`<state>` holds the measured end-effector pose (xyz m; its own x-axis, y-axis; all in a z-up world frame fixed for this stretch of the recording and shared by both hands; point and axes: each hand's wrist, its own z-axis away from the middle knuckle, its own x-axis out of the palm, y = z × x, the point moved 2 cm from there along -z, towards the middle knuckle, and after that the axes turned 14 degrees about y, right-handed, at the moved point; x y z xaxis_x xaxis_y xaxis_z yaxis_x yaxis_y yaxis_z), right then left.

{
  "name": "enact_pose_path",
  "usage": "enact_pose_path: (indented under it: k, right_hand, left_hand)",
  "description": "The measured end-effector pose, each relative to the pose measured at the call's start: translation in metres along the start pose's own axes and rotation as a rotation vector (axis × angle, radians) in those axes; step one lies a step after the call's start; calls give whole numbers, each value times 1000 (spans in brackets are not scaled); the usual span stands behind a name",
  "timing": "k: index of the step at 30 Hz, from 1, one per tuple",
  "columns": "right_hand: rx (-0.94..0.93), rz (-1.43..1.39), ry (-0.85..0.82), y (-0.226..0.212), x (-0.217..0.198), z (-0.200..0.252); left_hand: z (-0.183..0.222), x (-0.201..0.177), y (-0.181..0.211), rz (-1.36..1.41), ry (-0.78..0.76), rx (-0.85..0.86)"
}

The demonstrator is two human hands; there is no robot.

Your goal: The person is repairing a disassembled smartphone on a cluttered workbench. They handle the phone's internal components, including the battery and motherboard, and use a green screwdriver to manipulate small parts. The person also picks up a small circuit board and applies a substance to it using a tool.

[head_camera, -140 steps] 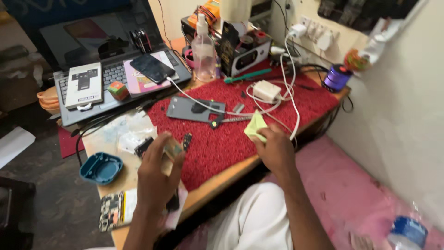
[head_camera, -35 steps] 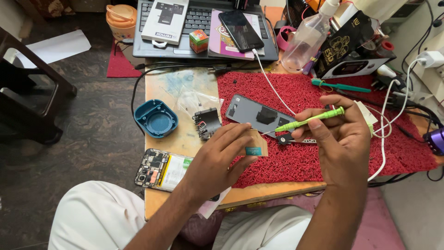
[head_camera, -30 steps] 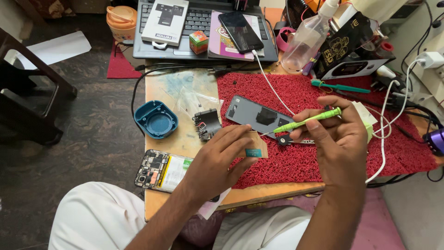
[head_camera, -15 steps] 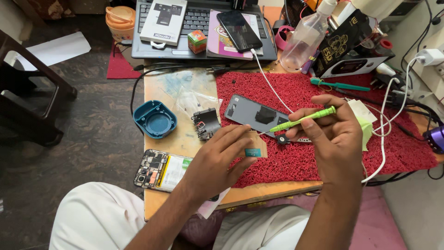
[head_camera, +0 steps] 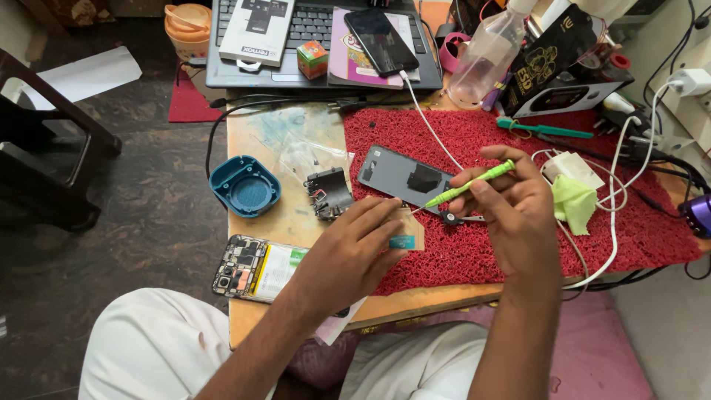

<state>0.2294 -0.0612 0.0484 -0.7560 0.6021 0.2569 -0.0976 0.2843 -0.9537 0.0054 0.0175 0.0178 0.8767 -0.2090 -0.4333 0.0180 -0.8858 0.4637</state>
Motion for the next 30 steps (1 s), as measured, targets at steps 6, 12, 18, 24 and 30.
enact_pose_path:
  k: [6, 12, 18, 24, 30]
  right_hand:
    - [143, -99, -50, 26, -11, -15]
    - [221, -58, -67, 46, -12, -25]
    - [271, -9, -81, 59, -9, -32]
    - [261, 23, -118, 63, -6, -53]
    - [297, -24, -161, 69, -1, -97]
  left_hand:
    - [3, 5, -3, 31, -102, -4]
    - [7, 13, -8, -16, -193, 22]
    - [10, 19, -12, -39, -207, 33]
    - [-4, 20, -20, -12, -254, 44]
    - [-48, 25, -50, 9, -373, 100]
